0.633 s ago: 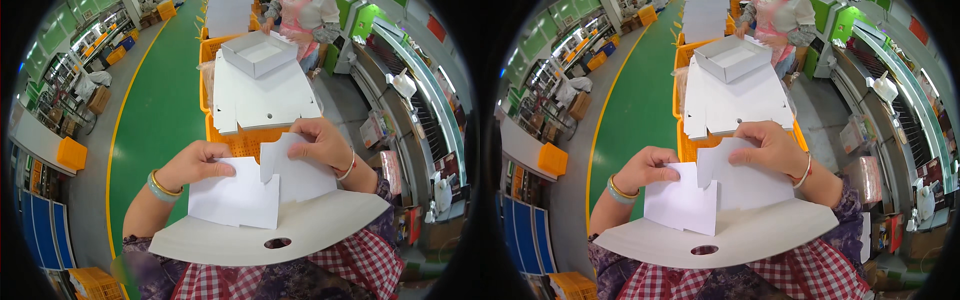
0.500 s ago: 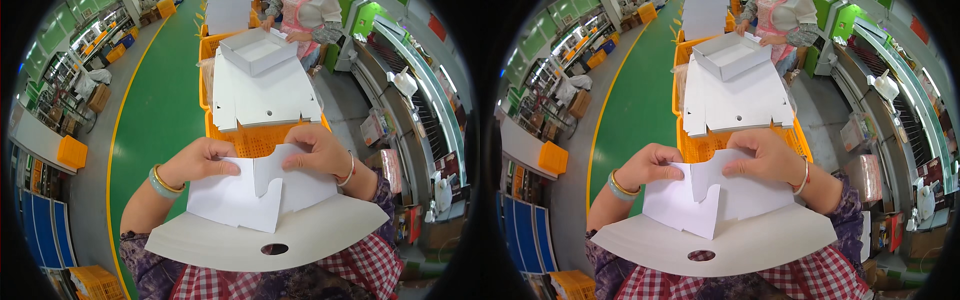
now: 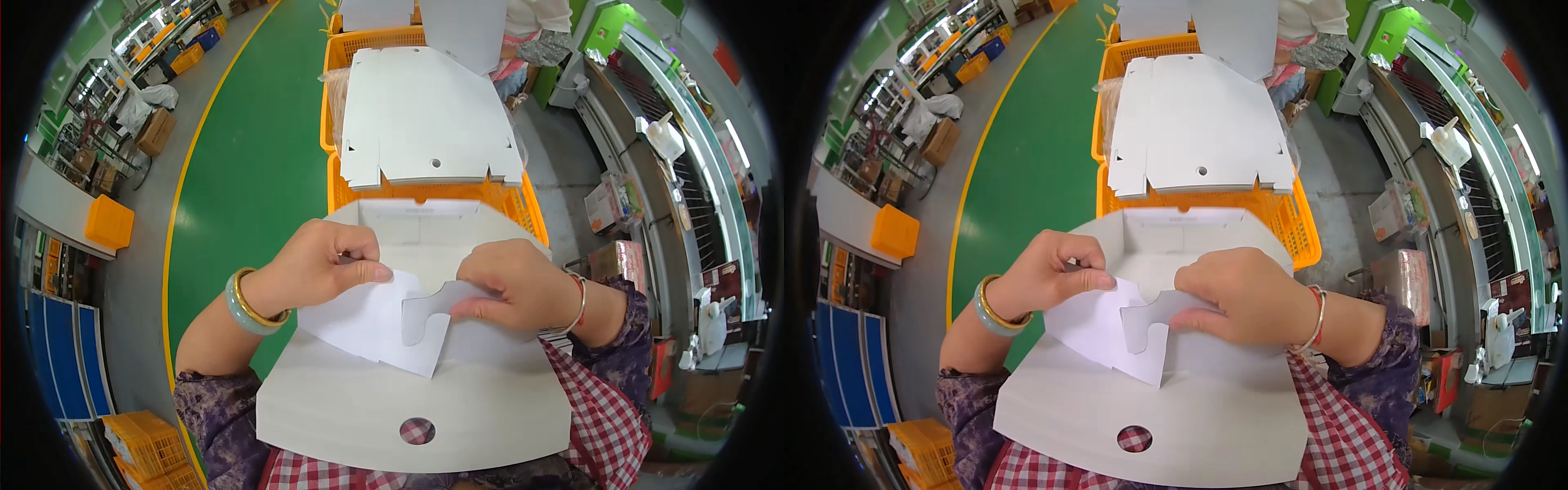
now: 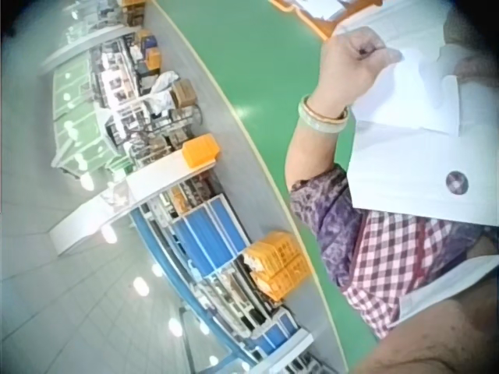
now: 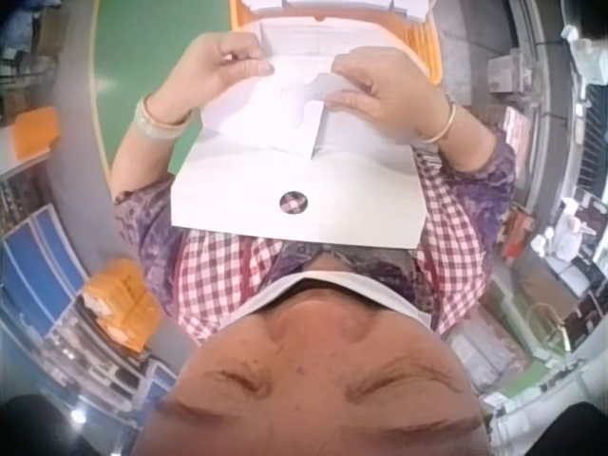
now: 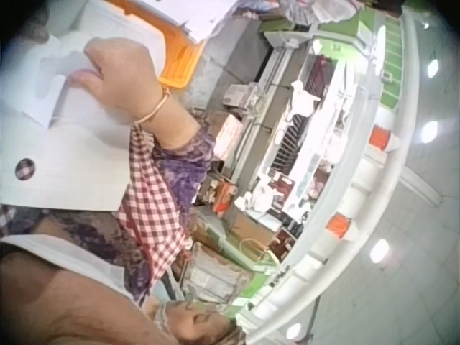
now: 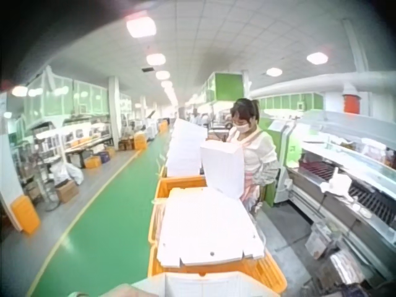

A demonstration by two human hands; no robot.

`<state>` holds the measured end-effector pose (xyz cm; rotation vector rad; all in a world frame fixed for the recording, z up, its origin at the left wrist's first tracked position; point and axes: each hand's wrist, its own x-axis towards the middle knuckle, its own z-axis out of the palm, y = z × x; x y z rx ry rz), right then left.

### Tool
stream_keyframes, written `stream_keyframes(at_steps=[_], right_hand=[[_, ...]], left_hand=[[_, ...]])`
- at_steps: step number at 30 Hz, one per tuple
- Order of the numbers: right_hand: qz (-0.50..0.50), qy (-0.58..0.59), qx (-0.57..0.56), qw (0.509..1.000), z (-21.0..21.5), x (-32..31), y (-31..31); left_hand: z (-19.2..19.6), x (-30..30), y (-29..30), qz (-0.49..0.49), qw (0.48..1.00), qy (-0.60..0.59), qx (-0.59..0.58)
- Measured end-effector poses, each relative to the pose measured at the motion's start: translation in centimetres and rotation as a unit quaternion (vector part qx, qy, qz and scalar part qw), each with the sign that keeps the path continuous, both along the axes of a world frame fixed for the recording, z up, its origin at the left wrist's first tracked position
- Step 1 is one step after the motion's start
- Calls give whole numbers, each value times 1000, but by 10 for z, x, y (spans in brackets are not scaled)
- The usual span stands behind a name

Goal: The person assembles white cardboard boxes by hand in a factory setting. They pick up flat sheets from a yellow basket, fold the sides to form the box shape, and stack the finished boxes on a nearby pile. The process is repeated continuously throughout the video.

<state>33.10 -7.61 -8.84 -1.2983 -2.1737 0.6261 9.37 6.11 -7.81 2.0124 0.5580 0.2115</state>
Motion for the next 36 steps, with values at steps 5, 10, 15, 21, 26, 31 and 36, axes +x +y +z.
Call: stream_keyframes(at_steps=[5, 10, 15, 21, 26, 31, 36], right_hand=[[-27, -42, -17, 999, -3, 6, 2], [-54, -23, -60, 996, -22, 34, 5], [-119, 87, -107, 983, -45, 65, 11], [-230, 260, -62, 936, -135, 56, 38], [-263, 282, -98, 917, -77, 62, 72], [-147, 386, -112, 904, -30, 93, 102], [-168, 379, -98, 905, -69, 96, 125]], left_hand=[[-4, -10, -3, 16, 999, 7, 28], [-17, -43, 20, 9, 971, 8, 238], [-51, -65, 31, 77, 989, -9, 127], [-106, -51, 40, 195, 980, 27, 5], [-65, -37, 76, 252, 956, -129, -77], [9, -49, 117, 233, 960, -103, -115], [9, -63, 124, 263, 946, -160, -104]])
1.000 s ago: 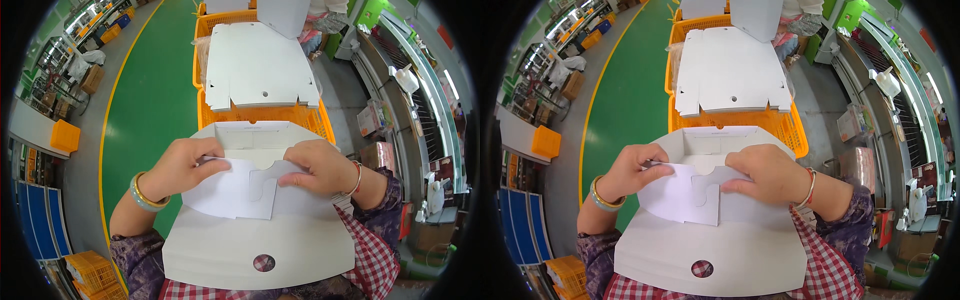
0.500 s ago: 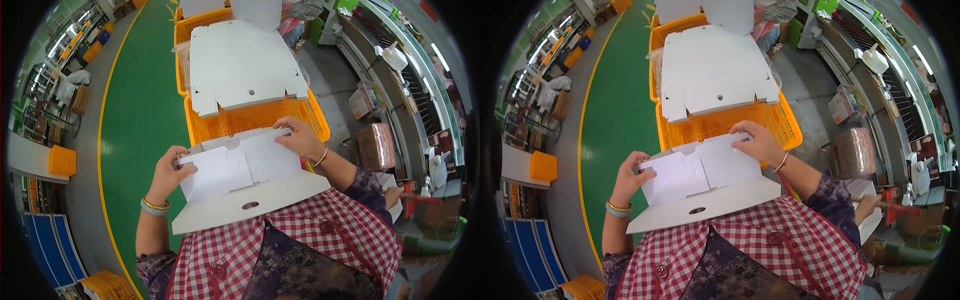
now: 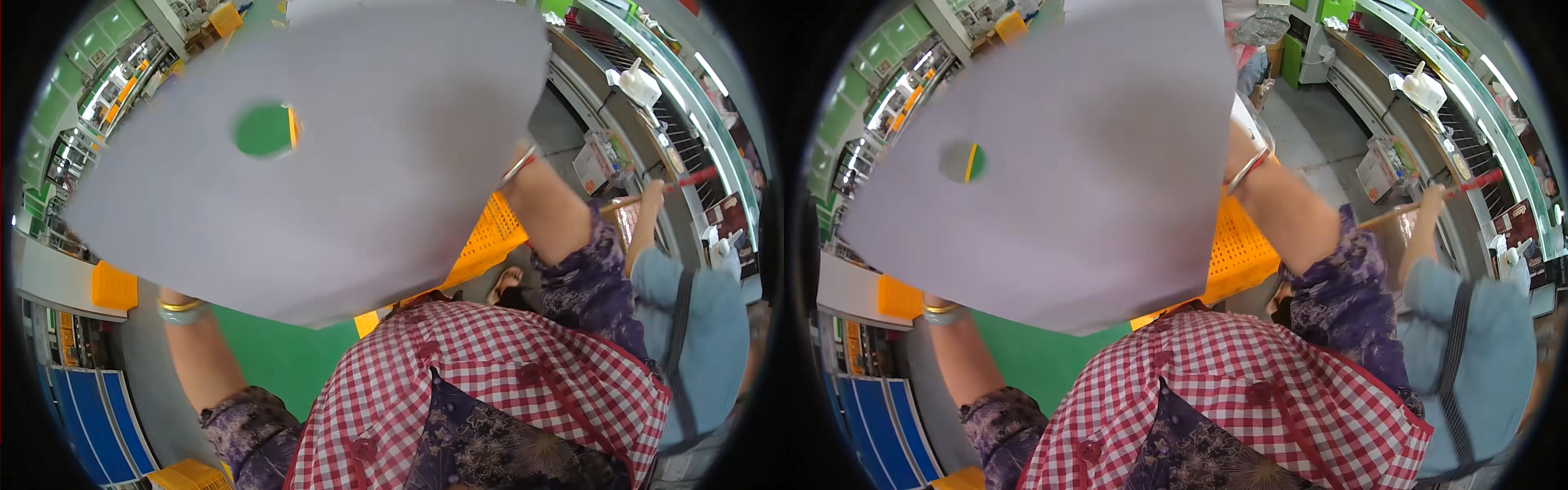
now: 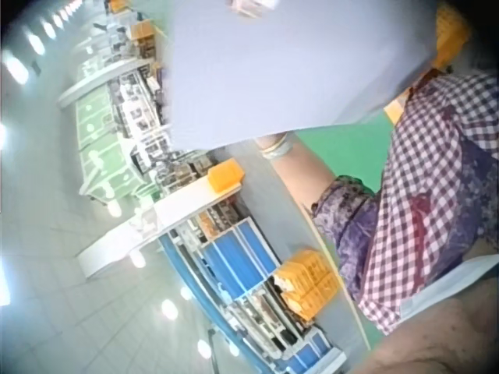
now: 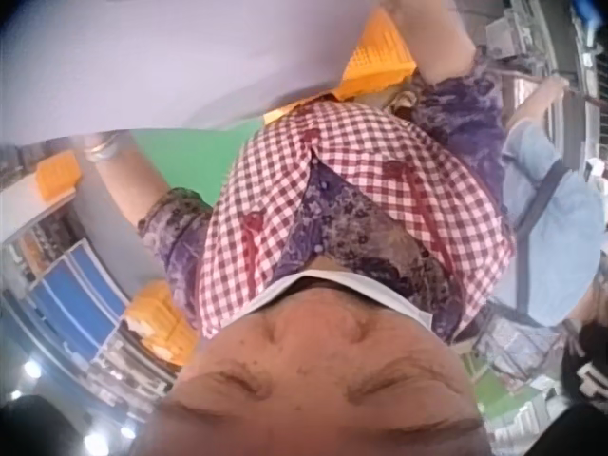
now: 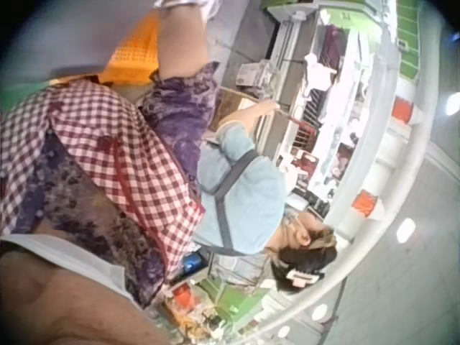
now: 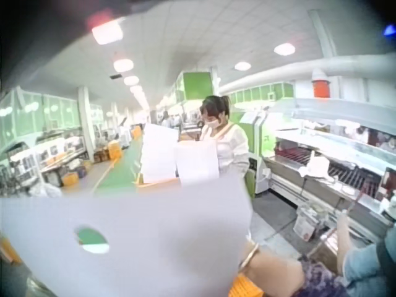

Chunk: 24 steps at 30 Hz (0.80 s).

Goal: The person assembles white cardboard boxes by hand in a factory setting. They pick up flat sheets from a yellow basket, fold the sides to form the box shape, and stack the finished boxes on a nearby pile. The process is repeated continuously throughout the video.

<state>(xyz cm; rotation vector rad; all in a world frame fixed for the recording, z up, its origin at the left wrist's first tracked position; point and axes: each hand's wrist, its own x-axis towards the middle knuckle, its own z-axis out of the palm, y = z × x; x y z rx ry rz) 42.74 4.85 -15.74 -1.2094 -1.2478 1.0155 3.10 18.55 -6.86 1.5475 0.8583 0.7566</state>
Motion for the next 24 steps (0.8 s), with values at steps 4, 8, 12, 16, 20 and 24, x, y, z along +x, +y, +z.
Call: stream_keyframes(at_steps=[4, 8, 12, 16, 20, 24], right_hand=[[8, 49, 32, 998, -41, -32, 25], [-14, 120, 46, 992, -6, -58, 7], [-93, 6, 121, 988, 2, -56, -5], [-41, 86, 182, 979, -11, -62, -40], [46, -43, 312, 948, -20, -54, -79], [3, -90, 322, 942, -28, -64, -105]], left_hand=[[-41, -23, -24, 65, 995, -69, 14], [-66, -34, -43, 78, 990, -115, 24], [-74, -44, -59, 35, 991, -91, 86], [-88, -37, -71, 49, 991, -115, 49], [-101, -29, -75, 45, 990, -69, 113], [-102, -18, -87, 12, 981, -168, 92]])
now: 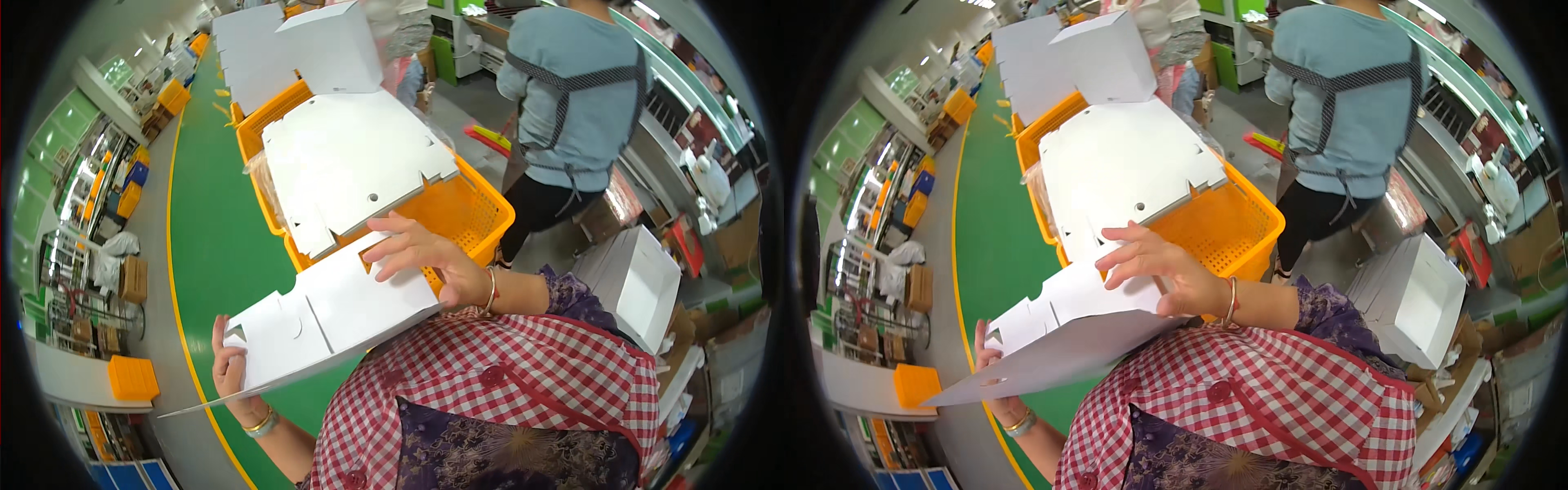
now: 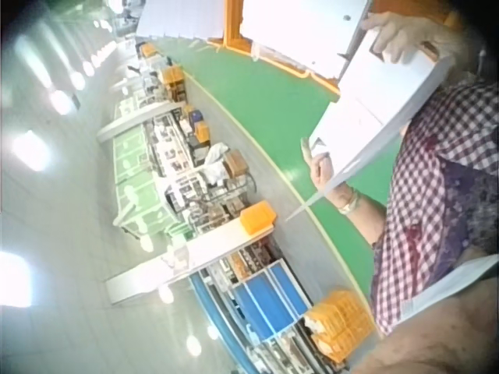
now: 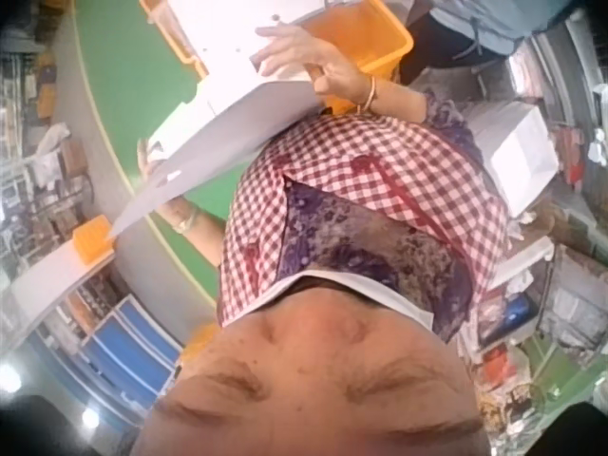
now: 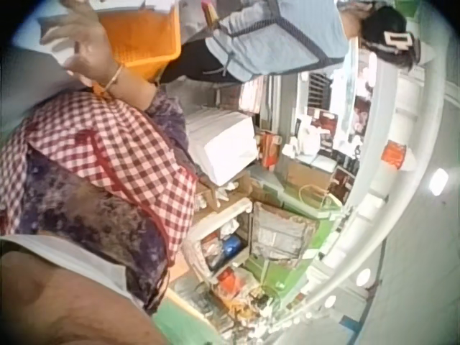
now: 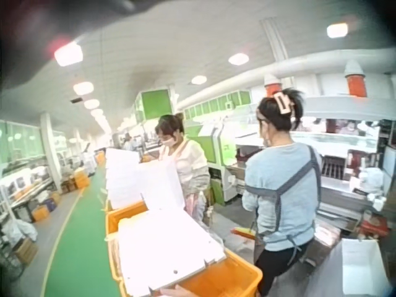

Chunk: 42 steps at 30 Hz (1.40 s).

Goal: The person assembles white cardboard boxes by hand in a factory setting. They pick up flat sheets from a yellow basket, fold the sides to form the box shape, and stack the finished boxes on a nearby pile. The process is repeated continuously throughout the video.

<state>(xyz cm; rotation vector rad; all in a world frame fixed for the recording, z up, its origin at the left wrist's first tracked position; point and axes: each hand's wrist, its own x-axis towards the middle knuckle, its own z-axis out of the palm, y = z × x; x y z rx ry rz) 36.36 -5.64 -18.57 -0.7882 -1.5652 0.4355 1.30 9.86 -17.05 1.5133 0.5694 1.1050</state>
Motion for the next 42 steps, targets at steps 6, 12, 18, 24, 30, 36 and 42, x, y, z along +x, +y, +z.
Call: stream_keyframes(at_steps=[6, 12, 18, 24, 30, 36, 42], right_hand=[[-6, 15, -13, 1000, 10, -5, -18], [-73, 6, -19, 997, -10, -4, -1], [-94, 61, -13, 994, -4, -13, 11], [-124, 44, 5, 991, -6, -12, 20], [-164, 90, -42, 981, -15, -15, 14], [-159, 174, -57, 970, -21, -30, 27], [-253, 117, -16, 960, -27, -38, 11]], left_hand=[[-3, 2, 10, -29, 999, 2, 26], [-1, 17, -3, 63, 983, -130, -115], [-30, -8, -4, -62, 977, -198, 45], [-57, -42, -25, 105, 992, -73, 8], [-19, 5, -53, 162, 984, -67, -43], [19, 29, -40, 222, 973, -50, -36], [66, 22, -4, 42, 732, 544, 407]])
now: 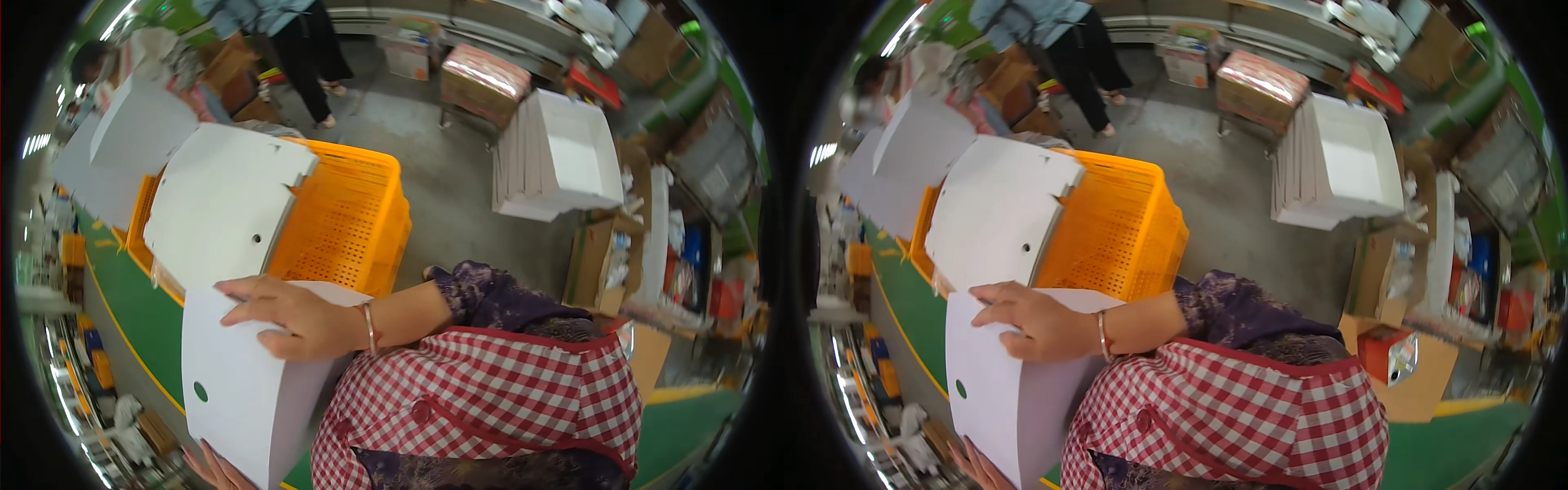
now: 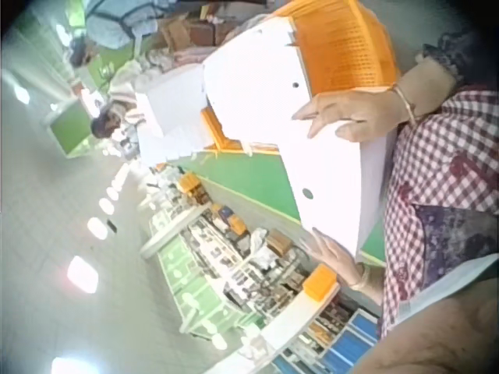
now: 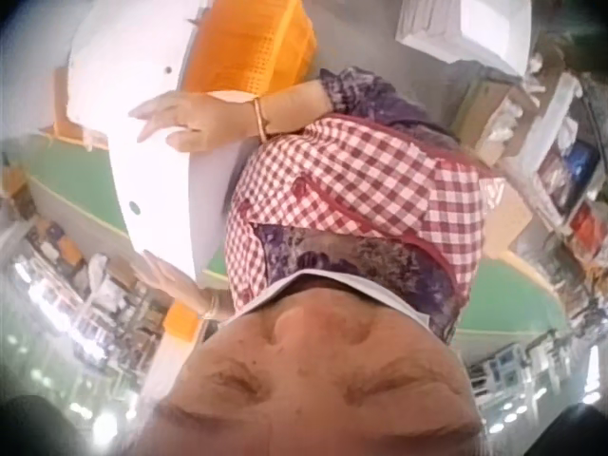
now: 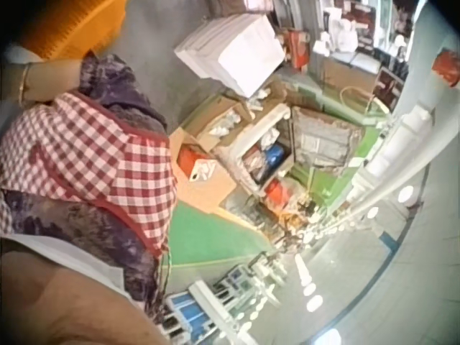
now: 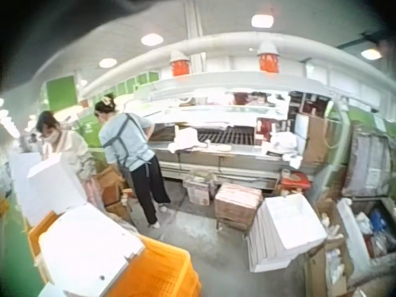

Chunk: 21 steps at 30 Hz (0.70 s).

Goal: The person assembles white cardboard boxes by hand in a factory setting. They pick up flat sheets from a yellow basket, fold the sides to form the box shape, and stack the finished boxes on a nearby pile. The process is repeated continuously throughout the video.

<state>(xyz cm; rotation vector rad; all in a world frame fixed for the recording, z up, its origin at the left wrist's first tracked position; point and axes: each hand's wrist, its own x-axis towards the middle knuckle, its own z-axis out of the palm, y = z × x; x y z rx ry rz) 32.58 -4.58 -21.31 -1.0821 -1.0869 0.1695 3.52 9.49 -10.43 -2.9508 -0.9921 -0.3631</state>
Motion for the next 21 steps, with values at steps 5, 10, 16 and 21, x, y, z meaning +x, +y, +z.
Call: stream_keyframes(at_steps=[5, 10, 16, 21], right_hand=[[-9, 33, 38, 999, -5, -12, -6], [-44, 16, 88, 995, -13, -16, -19], [3, -12, 69, 998, -11, -11, -28], [63, -99, 13, 993, 40, 37, -42]], left_hand=[[6, 54, 1, -105, 992, 60, -31], [14, 61, 5, 99, 938, 81, -322], [34, 47, 9, 2, 895, 88, -438], [66, 58, 0, 116, 837, 48, -532]])
